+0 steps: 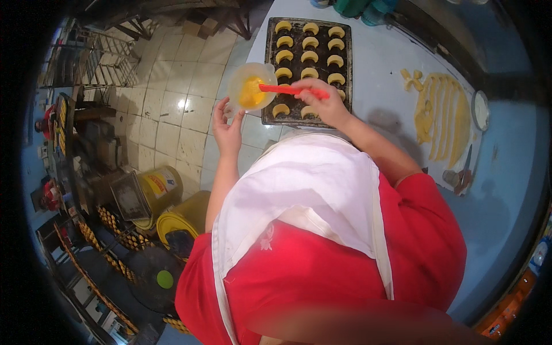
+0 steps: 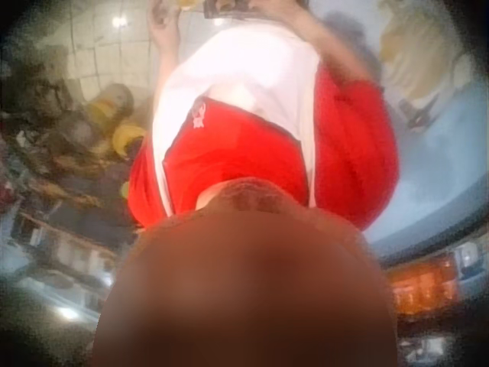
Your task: The person places crescent-shaped dough pieces onto a baking tray and brushes them with egg wash using a red silicone brush. The person works methodically across the tray, ensuring each piece is coated before moving to the next.
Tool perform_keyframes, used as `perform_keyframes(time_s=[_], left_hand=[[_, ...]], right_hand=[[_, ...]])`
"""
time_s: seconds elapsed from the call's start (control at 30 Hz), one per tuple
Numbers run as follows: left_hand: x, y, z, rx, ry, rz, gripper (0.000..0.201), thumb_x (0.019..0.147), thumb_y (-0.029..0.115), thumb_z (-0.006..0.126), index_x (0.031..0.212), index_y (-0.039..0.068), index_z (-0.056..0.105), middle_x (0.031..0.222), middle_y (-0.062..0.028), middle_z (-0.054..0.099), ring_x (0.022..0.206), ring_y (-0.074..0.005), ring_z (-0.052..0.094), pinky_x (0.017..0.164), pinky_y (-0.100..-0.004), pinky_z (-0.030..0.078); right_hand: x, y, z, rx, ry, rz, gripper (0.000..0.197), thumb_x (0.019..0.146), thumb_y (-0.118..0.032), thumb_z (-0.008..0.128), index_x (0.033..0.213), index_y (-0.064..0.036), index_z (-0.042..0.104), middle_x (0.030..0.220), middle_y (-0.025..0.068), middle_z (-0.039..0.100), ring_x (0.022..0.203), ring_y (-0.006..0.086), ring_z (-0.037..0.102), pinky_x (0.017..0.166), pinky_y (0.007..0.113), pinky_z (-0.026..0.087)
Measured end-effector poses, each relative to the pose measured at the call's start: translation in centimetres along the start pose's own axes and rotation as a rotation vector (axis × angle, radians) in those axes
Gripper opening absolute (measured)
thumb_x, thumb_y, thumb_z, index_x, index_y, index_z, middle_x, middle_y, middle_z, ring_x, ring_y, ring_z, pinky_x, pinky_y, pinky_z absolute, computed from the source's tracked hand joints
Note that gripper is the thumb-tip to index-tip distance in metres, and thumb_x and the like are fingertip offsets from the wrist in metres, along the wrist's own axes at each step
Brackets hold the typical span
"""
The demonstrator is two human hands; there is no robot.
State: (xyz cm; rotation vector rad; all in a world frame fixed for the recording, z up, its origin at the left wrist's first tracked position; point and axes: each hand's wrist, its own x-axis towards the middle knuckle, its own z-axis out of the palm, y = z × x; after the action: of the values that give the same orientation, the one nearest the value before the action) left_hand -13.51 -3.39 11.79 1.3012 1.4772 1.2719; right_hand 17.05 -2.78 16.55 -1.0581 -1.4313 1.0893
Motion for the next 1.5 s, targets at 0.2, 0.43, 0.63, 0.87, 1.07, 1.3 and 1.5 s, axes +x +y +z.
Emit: perform_keyframes(time_s=[0.2,0.43,0.63,0.87,1.07,1.3,1.5], left_hand=[[1.3,-0.6,0.3,-0.097,-0.006,-0.165,0.053,0.093,0.010,0.081,0.141,0.007,0.059,0.127,-0.0068,0.063,0.115,-0.0169,0.056,0.096,-0.0331,0.049],[2.0,-3.0,-0.1,-0.068,0.076,-0.174,0.051,0.094,0.011,0.081,0.140,0.008,0.059,0.120,-0.0062,0.064,0.111,-0.0173,0.057,0.096,-0.0340,0.049],[2.5,-5.9,-1.5,0.007,0.072,-0.229,0.053,0.092,0.011,0.081,0.141,0.008,0.059,0.128,-0.0072,0.062,0.113,-0.0192,0.055,0.100,-0.0349,0.047],[2.6,-8.1,-1.8,0.090,0.103,-0.243,0.055,0.091,0.013,0.083,0.140,0.008,0.059,0.133,-0.0059,0.061,0.111,-0.0207,0.054,0.097,-0.0350,0.047],[2.8,-7.9,-1.9,0.111,0.105,-0.239,0.055,0.090,0.014,0.084,0.140,0.009,0.060,0.133,-0.0055,0.061,0.110,-0.0189,0.054,0.095,-0.0342,0.047],[3.5,-6.5,-1.7,0.150,0.079,-0.303,0.057,0.091,0.012,0.083,0.142,0.011,0.060,0.135,-0.0042,0.060,0.109,-0.0175,0.054,0.092,-0.0325,0.047],[3.7,-5.5,-1.1,0.150,0.087,-0.303,0.054,0.090,0.011,0.084,0.140,0.010,0.061,0.119,-0.0032,0.061,0.105,-0.0147,0.053,0.095,-0.0290,0.046]], right_hand=[[-0.3,7.3,-2.7,1.090,0.350,0.834,0.031,0.112,-0.033,0.053,0.118,-0.0056,0.067,0.093,0.0074,0.070,0.086,0.0208,0.068,0.076,0.035,0.056],[3.0,10.7,-8.1,0.169,0.532,0.368,0.027,0.111,-0.030,0.056,0.115,-0.0059,0.068,0.083,0.0054,0.070,0.072,0.0188,0.067,0.069,0.032,0.055],[3.9,10.8,-9.0,-0.611,0.265,0.278,0.030,0.106,-0.036,0.060,0.107,-0.0071,0.069,0.081,0.0123,0.075,0.077,0.0317,0.074,0.070,0.046,0.056],[9.3,10.2,-9.3,-0.629,0.264,0.198,0.024,0.107,-0.028,0.059,0.109,-0.0061,0.068,0.082,0.0138,0.075,0.080,0.0306,0.075,0.072,0.040,0.056],[12.8,11.4,-10.8,-0.855,0.390,0.334,0.028,0.104,-0.037,0.057,0.104,-0.0123,0.070,0.089,0.0191,0.075,0.088,0.0452,0.071,0.076,0.055,0.055],[18.2,13.6,-12.0,-0.821,0.248,0.188,0.032,0.104,-0.039,0.055,0.105,-0.0092,0.068,0.087,0.0208,0.075,0.084,0.0463,0.072,0.077,0.056,0.057],[22.1,16.6,-13.2,-0.826,0.371,0.048,0.036,0.104,-0.041,0.053,0.111,-0.0084,0.066,0.090,0.0243,0.074,0.089,0.0467,0.072,0.080,0.057,0.058]])
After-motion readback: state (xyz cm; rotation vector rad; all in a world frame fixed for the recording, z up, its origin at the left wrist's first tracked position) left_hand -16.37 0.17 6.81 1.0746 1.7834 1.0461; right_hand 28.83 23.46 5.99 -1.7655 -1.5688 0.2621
